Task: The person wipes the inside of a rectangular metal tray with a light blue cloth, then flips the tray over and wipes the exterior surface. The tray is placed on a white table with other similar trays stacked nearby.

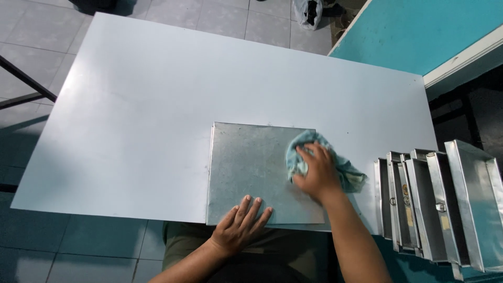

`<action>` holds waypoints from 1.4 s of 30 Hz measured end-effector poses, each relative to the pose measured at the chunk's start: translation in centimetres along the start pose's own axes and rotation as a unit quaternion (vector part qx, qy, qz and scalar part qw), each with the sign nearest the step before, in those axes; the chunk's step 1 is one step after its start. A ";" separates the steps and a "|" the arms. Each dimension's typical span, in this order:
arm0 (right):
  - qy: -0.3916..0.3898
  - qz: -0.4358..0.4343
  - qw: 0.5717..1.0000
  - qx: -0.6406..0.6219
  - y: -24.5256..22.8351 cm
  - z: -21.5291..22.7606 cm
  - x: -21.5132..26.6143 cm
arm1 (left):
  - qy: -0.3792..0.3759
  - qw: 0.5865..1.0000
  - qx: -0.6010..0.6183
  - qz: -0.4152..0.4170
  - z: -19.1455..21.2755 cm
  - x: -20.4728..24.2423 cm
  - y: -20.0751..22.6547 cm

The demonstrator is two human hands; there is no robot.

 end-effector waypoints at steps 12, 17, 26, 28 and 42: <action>-0.017 0.010 0.999 -0.033 -1.7 1.2 -0.2 | 0.002 1.000 0.000 0.004 0.2 0.0 0.1; -0.023 0.068 0.997 -0.040 -4.4 1.4 7.0 | 0.014 1.000 -0.008 0.011 -0.2 0.5 0.4; -0.015 0.093 0.992 -0.085 -4.8 1.3 8.7 | 0.004 1.000 0.010 -0.006 -0.4 0.5 0.2; 0.004 0.100 0.993 -0.061 -5.0 1.9 6.3 | 0.011 1.000 0.022 -0.011 -0.3 0.5 0.2; -0.016 0.025 0.997 -0.071 -3.2 1.4 -1.4 | -0.001 1.000 0.013 0.006 0.1 0.5 0.2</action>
Point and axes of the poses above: each hand's wrist, its own x-axis away from the middle knuckle, its own z-axis out of the back of the hand, y = z × x, the point moved 9 cm from there along -x, towards the middle knuckle, and after that the axes turned 7 degrees about -z, right-handed, at the moved point
